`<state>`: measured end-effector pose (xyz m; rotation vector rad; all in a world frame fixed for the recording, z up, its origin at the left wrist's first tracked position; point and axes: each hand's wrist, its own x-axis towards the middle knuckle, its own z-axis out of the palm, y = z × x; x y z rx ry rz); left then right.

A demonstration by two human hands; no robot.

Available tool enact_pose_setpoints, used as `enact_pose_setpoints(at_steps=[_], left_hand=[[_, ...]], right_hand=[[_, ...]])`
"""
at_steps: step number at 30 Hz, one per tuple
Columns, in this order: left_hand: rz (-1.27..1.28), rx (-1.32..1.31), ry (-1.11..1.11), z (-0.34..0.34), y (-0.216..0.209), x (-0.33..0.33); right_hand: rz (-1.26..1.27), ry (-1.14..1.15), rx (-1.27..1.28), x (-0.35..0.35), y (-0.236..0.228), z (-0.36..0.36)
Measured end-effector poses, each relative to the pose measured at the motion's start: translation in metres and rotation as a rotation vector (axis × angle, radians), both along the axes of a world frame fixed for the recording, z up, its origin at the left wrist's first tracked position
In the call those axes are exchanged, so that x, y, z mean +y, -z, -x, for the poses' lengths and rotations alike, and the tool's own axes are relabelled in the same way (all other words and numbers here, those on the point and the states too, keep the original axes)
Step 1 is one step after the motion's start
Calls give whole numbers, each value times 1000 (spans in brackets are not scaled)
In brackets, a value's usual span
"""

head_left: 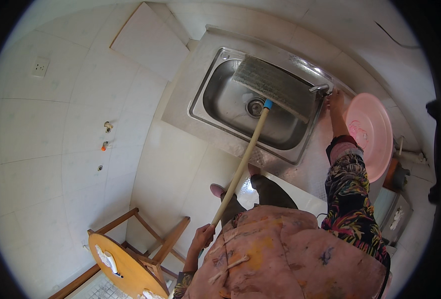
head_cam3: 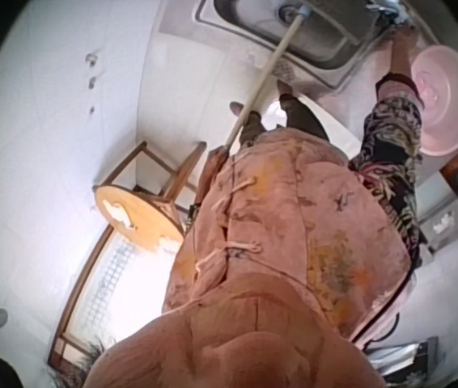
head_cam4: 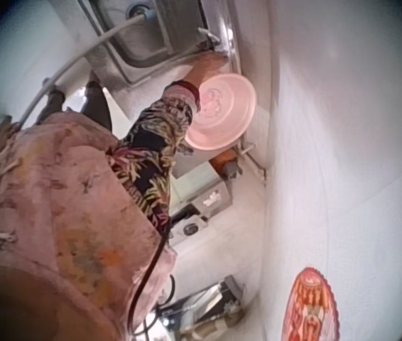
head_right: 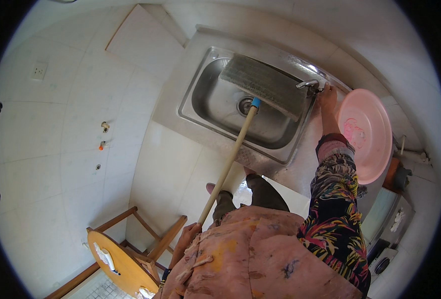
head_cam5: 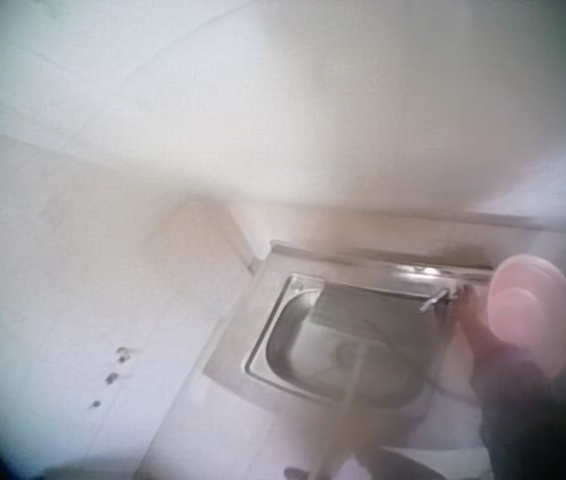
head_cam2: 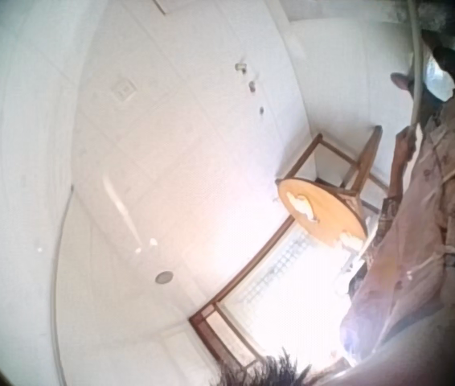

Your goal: The person mops the kitchen floor using a flat mop, rinsing the mop head in the sink and wringing it out. They continue mopping around a round table and near the doorway while another person sweeps nearby.

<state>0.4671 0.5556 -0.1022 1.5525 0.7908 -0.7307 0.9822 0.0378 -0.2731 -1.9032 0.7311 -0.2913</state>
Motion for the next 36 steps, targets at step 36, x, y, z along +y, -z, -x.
enact_pose_setpoints(at_steps=[36], left_hand=[[-249,27,107,-24,-40,-5]], right_hand=[[635,-518,69,205,34,70]])
